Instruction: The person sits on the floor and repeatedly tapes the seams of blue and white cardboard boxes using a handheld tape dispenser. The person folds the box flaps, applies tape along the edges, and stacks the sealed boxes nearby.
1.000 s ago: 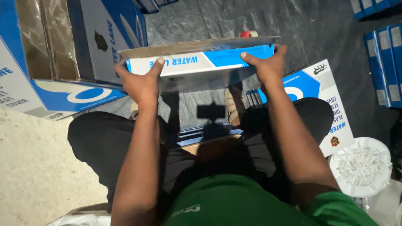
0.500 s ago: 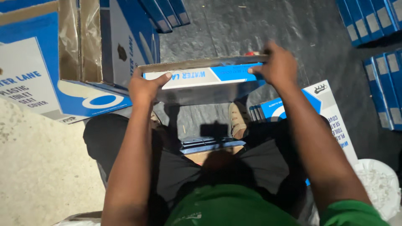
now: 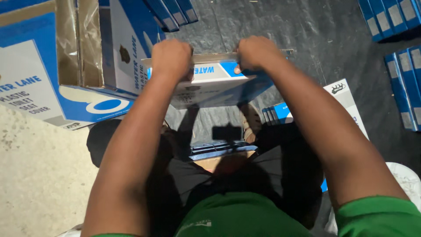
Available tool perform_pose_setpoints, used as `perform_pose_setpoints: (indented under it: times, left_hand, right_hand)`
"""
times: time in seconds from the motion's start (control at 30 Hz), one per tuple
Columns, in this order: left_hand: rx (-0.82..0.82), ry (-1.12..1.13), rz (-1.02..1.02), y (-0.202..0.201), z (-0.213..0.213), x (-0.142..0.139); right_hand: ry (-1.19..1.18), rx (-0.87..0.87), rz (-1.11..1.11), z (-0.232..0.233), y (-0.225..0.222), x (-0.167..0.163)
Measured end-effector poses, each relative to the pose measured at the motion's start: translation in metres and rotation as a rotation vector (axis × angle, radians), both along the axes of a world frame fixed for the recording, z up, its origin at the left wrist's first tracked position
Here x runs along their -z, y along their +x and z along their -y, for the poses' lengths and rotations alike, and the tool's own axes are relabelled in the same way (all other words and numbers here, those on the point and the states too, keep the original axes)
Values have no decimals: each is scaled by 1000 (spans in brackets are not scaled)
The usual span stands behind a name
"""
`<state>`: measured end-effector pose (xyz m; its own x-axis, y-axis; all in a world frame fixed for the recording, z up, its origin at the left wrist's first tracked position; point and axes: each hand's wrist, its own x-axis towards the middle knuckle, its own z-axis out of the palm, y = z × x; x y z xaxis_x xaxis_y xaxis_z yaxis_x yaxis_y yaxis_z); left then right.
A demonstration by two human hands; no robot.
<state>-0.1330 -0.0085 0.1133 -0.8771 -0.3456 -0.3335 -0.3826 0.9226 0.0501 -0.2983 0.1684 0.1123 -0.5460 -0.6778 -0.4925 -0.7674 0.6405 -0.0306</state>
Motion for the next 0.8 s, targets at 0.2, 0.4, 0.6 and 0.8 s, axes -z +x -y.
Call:
perform_pose_setpoints:
  times: [0.2, 0.4, 0.6, 0.8]
  left_hand:
    - [265, 177, -111, -6, 2, 4]
    - [261, 148, -137, 23, -20, -12]
    - [316, 129, -150, 46, -30, -10]
    - [370, 21, -434, 73, -46, 24]
  right_hand:
    - [-15, 0, -10, -8, 10, 1]
    - [18, 5, 48, -13, 25, -8]
    - [-106, -215, 25, -38, 40, -15]
    - [-405, -326, -85, -69, 72, 9]
